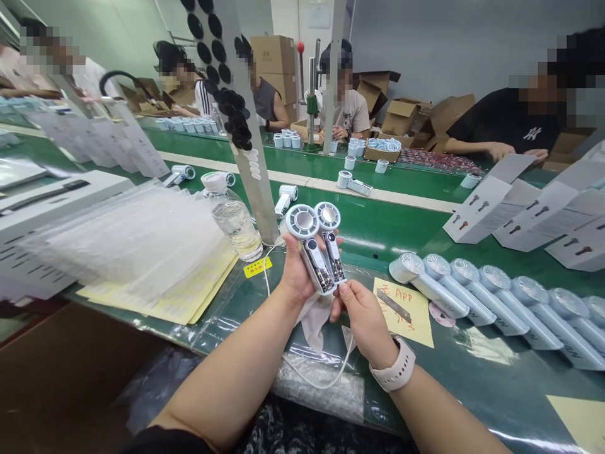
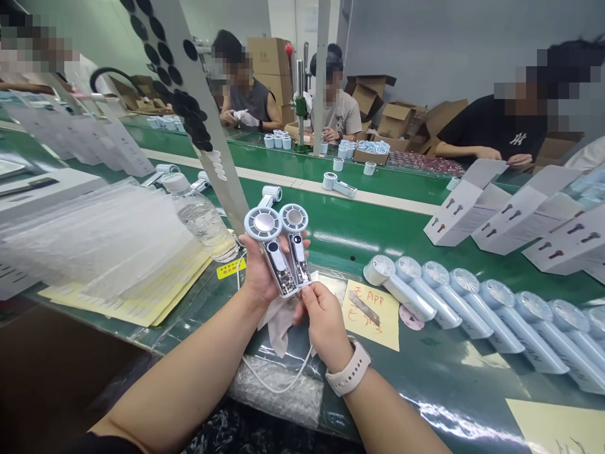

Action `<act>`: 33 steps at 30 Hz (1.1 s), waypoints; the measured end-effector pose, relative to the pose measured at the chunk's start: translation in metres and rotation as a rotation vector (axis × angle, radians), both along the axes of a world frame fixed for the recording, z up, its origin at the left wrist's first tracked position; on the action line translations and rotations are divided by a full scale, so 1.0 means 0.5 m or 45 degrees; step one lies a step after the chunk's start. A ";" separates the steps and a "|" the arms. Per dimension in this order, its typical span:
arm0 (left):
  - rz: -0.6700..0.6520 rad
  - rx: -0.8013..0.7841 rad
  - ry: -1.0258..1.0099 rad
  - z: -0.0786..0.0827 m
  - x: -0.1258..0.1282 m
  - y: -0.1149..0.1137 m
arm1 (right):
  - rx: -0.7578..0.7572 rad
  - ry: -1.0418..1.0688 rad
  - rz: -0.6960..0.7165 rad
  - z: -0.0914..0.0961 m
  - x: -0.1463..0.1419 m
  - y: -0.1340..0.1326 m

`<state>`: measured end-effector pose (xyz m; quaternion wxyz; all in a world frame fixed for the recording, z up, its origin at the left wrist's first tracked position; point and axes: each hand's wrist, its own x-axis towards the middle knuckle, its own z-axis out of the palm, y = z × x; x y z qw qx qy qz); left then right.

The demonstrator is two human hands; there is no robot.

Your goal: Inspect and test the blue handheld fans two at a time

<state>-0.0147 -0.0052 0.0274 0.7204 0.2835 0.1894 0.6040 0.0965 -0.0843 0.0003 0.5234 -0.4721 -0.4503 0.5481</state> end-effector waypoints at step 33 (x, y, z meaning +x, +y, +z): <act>-0.209 -0.297 0.228 0.003 -0.009 0.017 | -0.089 0.381 -0.196 0.033 0.098 0.049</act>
